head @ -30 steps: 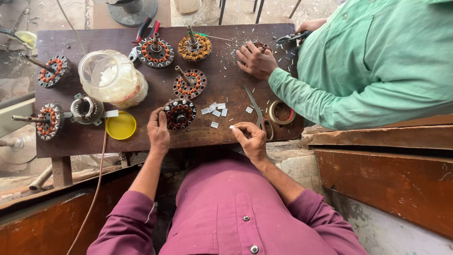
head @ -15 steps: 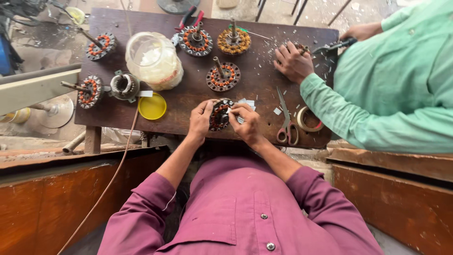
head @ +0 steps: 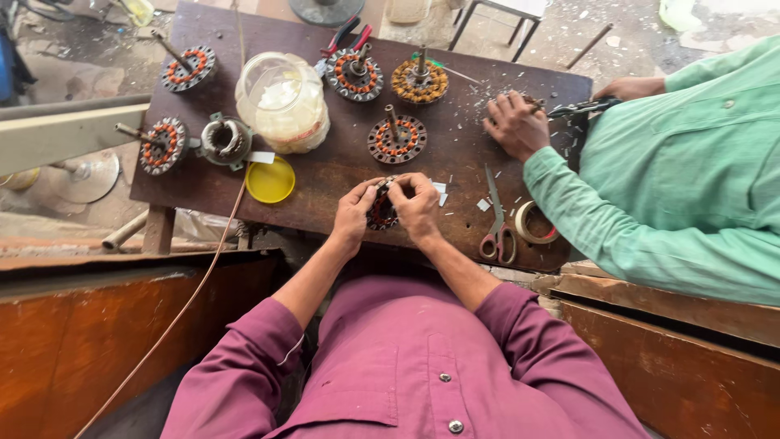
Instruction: The person cuts small rectangular pieces of white tape using scissors and places them into the slots of a circular motor stator. They repeat this process for multiple stators on the table, handling the components and tools with both hands.
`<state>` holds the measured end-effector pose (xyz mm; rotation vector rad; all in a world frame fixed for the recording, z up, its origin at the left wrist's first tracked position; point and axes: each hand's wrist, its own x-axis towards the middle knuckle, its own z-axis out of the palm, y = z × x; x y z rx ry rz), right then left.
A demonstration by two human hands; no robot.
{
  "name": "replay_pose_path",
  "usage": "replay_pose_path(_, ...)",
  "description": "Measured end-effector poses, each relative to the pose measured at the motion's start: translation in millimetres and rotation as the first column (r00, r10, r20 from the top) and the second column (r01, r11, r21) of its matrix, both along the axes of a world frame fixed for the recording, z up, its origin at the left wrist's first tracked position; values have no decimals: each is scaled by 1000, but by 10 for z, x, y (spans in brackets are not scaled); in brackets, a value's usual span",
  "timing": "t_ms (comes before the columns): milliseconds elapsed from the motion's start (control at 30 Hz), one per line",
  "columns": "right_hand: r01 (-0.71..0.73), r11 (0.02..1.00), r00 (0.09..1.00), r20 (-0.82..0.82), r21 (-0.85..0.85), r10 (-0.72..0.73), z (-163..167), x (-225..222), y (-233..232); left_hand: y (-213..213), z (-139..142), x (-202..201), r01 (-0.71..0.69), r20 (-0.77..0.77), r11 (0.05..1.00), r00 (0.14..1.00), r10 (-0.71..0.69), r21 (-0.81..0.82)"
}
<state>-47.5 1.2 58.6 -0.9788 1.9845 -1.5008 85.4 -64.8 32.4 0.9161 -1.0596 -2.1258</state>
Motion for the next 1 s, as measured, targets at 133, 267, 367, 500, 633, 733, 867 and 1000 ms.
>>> replay_pose_path(133,8,1000,989,-145,7,-7,17,25,0,-1,21,9,11,25,998,1000,-10,-65)
replay_pose_path(267,110,992,988,-113,68,-102,41,41,-22,-35,16,25,23,13,999,1000,-23,27)
replay_pose_path(367,9,999,994,-109,52,-3,53,45,-35,-34,-10,35,20,10,1000,1000,-20,-4)
replay_pose_path(500,65,998,982,-177,-15,-67,60,42,-37,-27,-44,-34,3,64,1000,998,-4,11)
replay_pose_path(633,-9,987,944,-326,-163,-45,90,73,-16,-21,-38,-55,21,14,999,1000,-21,34)
replay_pose_path(733,-141,980,830,-556,-138,41,143,102,17,-23,-39,-13,41,27,999,999,-42,20)
replay_pose_path(867,-117,987,909,-412,-110,62,199,108,109,-27,-87,15,36,-7,997,999,-36,72)
replay_pose_path(1000,-86,989,909,-415,-119,29,168,118,104,-74,-145,26,51,16,997,999,-50,-63)
